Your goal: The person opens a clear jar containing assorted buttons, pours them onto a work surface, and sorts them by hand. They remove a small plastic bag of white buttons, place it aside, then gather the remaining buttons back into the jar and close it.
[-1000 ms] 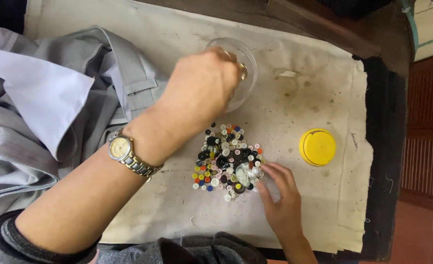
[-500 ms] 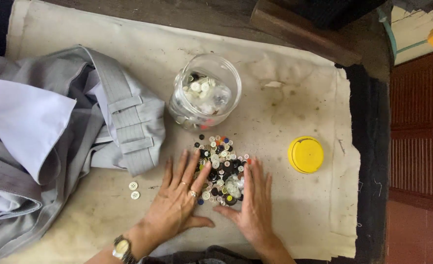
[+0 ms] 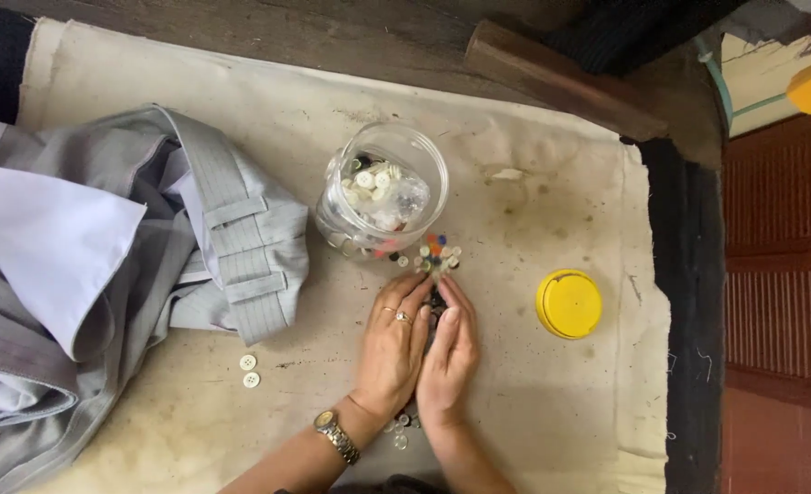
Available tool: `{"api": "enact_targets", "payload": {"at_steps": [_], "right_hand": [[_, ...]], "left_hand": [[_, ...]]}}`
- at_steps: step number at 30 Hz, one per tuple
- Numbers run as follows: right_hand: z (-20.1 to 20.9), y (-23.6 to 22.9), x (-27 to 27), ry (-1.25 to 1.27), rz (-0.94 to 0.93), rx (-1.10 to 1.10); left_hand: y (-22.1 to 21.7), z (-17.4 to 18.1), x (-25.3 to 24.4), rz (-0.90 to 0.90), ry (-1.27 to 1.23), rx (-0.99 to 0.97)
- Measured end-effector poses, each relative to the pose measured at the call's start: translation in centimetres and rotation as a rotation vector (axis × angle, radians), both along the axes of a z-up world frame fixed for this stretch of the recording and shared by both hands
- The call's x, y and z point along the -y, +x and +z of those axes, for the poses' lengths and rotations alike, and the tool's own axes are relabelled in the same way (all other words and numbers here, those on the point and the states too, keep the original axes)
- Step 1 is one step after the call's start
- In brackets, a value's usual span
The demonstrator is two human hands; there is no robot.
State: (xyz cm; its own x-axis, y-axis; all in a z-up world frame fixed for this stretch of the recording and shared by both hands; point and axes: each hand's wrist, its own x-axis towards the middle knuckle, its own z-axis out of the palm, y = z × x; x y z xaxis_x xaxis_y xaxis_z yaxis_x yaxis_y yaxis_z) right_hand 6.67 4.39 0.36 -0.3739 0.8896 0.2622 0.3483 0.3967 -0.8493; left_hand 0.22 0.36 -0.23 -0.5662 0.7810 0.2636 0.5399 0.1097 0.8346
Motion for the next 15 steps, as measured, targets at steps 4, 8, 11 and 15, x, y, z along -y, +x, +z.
{"api": "enact_targets", "payload": {"at_steps": [4, 8, 11, 15], "right_hand": [[-0.1, -0.8, 0.1, -0.206, -0.149, -0.09], [0.1, -1.4, -0.2, -0.473, -0.297, -0.14], [-0.2, -0.2, 0.4, -0.595, -0.307, -0.226], [-0.4, 0.2, 0.0, -0.829, -0.319, -0.472]], "left_hand": [[0.4, 0.1, -0.6, 0.102, 0.124, 0.299], [0.2, 1.1, -1.2, 0.161, 0.22, 0.524], [0.7, 1.0, -1.4, 0.301, 0.233, 0.854], [1.3, 1.2, -2.1, 0.417, 0.316, 1.109]]}}
